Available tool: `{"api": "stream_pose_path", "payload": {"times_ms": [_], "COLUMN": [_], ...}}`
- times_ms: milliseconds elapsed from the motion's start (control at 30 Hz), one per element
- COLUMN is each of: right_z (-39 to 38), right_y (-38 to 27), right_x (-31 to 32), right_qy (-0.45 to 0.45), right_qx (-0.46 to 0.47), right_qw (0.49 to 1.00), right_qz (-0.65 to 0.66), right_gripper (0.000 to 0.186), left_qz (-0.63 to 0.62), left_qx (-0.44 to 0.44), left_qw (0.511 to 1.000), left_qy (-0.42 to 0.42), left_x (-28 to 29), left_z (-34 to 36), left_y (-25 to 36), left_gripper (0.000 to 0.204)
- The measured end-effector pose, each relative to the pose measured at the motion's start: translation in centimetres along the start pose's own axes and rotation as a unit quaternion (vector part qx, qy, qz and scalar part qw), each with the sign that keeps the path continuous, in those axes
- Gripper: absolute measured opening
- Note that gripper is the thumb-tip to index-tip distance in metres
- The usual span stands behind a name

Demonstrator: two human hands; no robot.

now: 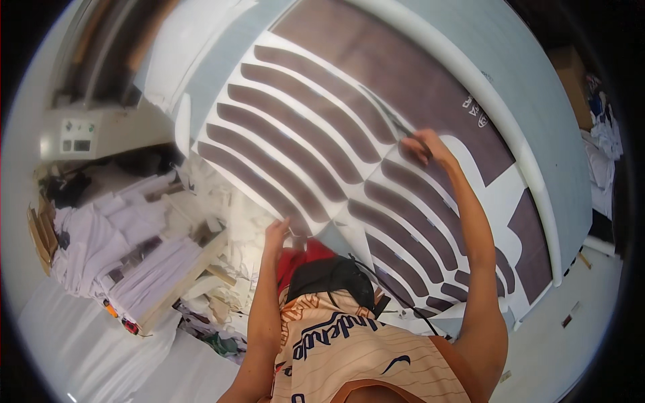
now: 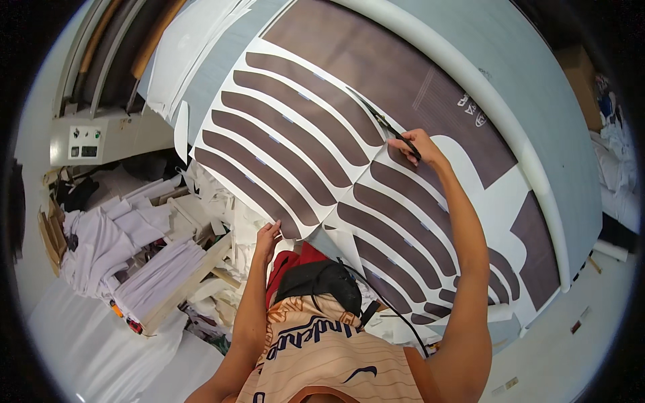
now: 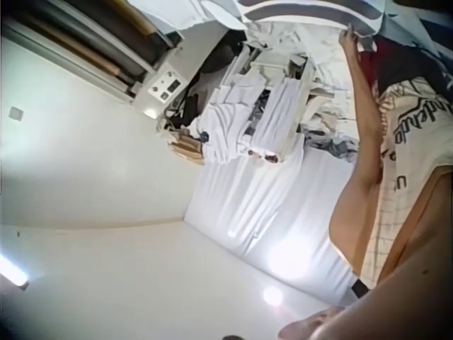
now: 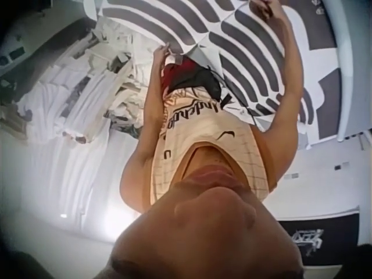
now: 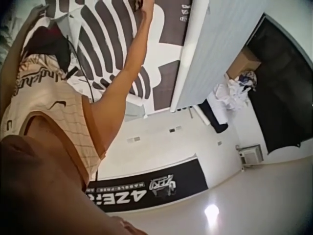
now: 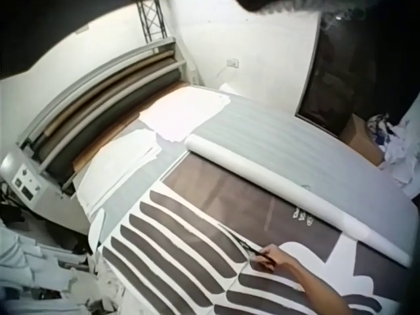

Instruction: Cutting out garment patterns from a large sheet of printed fabric using scissors.

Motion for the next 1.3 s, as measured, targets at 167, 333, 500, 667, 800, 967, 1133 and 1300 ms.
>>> {"api": "stream_pose_path", "payload": {"times_ms": [167,333,500,667,800,967,1133,1300], "right_z": [3.2,6.6,9.9,12.8,15.6,19.4,23.0,26.4], "right_y": [-2.9,-5.5,-8.8,-13.0,-14.6,-18.0,-21.7,-24.1], "right_x": [-1.2,-2.4,-3.4,-5.0,-5.7,-7.4,-9.2,-11.4], "right_qy": [-0.014,-0.007,-0.003,-0.021,-0.031,-0.043,-0.039,0.01], "right_qx": [0.02,0.02,0.03,0.065,0.058,0.077,0.088,0.159], "right_qw": [0.998,0.998,0.997,0.995,0.996,0.995,0.992,0.982], "right_qz": [-0.058,-0.053,-0.071,-0.077,-0.057,-0.055,-0.086,-0.098], "right_gripper": [0.043,0.038,0.04,0.052,0.051,0.051,0.054,0.049], "left_qz": [0.005,-0.018,-0.039,-0.048,-0.038,-0.051,-0.061,-0.04], "left_qx": [-0.009,-0.01,-0.006,-0.005,0.0,-0.009,-0.014,-0.001], "left_qw": [1.0,1.0,0.999,0.999,0.999,0.999,0.998,0.999], "left_qy": [-0.01,-0.001,0.003,0.002,0.002,0.015,0.013,0.002], "left_x": [1.1,2.1,2.8,3.6,3.7,4.4,4.1,3.1], "left_z": [0.5,1.3,1.8,2.2,2.5,2.5,1.8,1.8], "left_y": [-0.5,-1.4,-2.1,-2.6,-2.7,-2.7,-1.8,-1.7], "left_gripper": [0.027,0.022,0.024,0.026,0.027,0.024,0.018,0.027]}}
Point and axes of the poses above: each hand's wrist, its own z-axis towards the middle knuckle, its own x-axis out of the back of the hand, y = z × x, the point moved 7 cm from there along z, towards the middle knuckle, and after that the axes turned 5 degrees about x, right-handed, at the moved point
